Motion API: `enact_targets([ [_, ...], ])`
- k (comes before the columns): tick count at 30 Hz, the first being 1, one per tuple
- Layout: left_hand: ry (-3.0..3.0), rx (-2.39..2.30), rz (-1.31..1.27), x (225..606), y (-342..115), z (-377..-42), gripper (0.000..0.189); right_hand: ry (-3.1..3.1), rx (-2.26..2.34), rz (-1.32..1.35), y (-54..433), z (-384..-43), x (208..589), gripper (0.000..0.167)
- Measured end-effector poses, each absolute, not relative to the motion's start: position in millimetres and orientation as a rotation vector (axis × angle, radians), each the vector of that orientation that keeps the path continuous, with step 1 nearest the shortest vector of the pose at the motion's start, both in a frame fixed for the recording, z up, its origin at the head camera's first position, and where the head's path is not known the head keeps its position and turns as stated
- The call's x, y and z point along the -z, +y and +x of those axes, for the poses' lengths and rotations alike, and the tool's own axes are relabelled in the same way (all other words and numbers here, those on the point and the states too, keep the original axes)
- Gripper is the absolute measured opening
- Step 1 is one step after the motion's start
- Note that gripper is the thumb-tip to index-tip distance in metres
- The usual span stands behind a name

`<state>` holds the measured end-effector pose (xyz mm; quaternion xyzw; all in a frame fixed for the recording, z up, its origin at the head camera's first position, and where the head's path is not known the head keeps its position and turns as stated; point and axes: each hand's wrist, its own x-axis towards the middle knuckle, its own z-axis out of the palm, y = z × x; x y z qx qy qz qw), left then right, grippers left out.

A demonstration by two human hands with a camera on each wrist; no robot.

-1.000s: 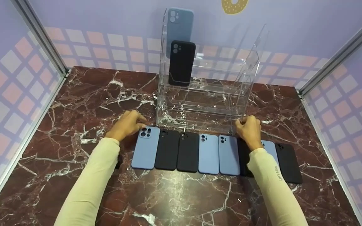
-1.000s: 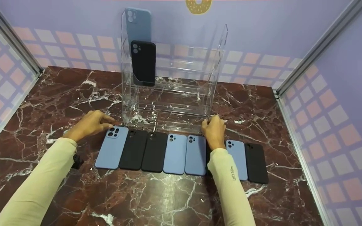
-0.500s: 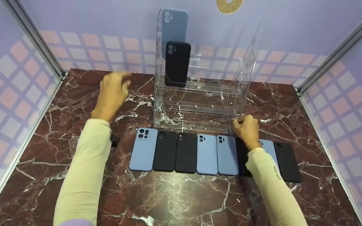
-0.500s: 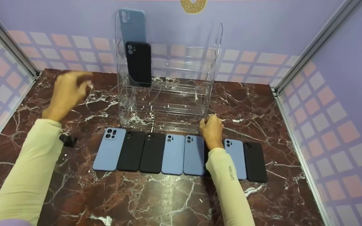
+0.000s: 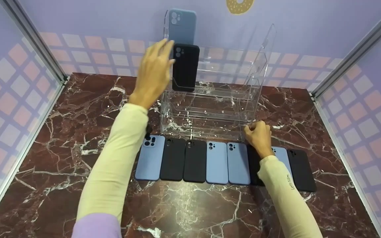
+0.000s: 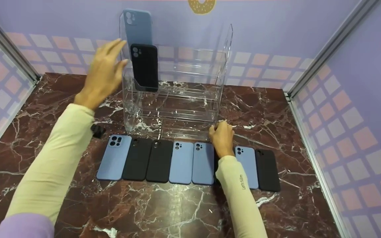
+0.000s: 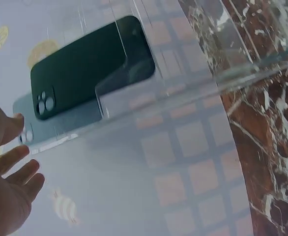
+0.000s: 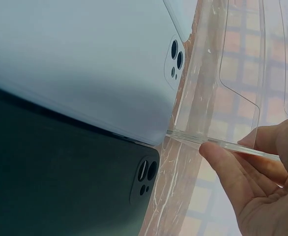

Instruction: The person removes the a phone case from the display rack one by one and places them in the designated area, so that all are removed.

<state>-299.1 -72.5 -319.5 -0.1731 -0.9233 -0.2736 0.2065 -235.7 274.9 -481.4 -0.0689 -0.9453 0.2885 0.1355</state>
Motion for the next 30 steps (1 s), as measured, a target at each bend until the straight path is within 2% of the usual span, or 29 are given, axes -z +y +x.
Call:
enact_targets([
  [5,-2.670,0.643,-0.570,316.9,-56.4,-310.6,0.055,-2.726,-0.840,-0.207,275.2,-235.2,482.4,0.036],
  [8,-2.711,0.617,-0.574,317.3,-51.4,-314.9,0.059,-2.729,-0.857,-0.208,274.7,-235.1,483.0,0.031],
  [14,-2.702,0.615,-0.540,321.0,-51.7,-317.2,0.061,-2.737,-0.864,-0.202,272.6,-236.2,482.8,0.033],
  [24,-2.470,0.905,-0.474,319.8,-53.0,-317.5,0.033,-2.754,-0.858,-0.219,273.1,-236.8,481.2,0.028],
  [30,-2.371,1.049,-0.414,322.5,-57.9,-316.9,0.027,-2.744,-0.844,-0.200,272.2,-238.2,481.3,0.029],
])
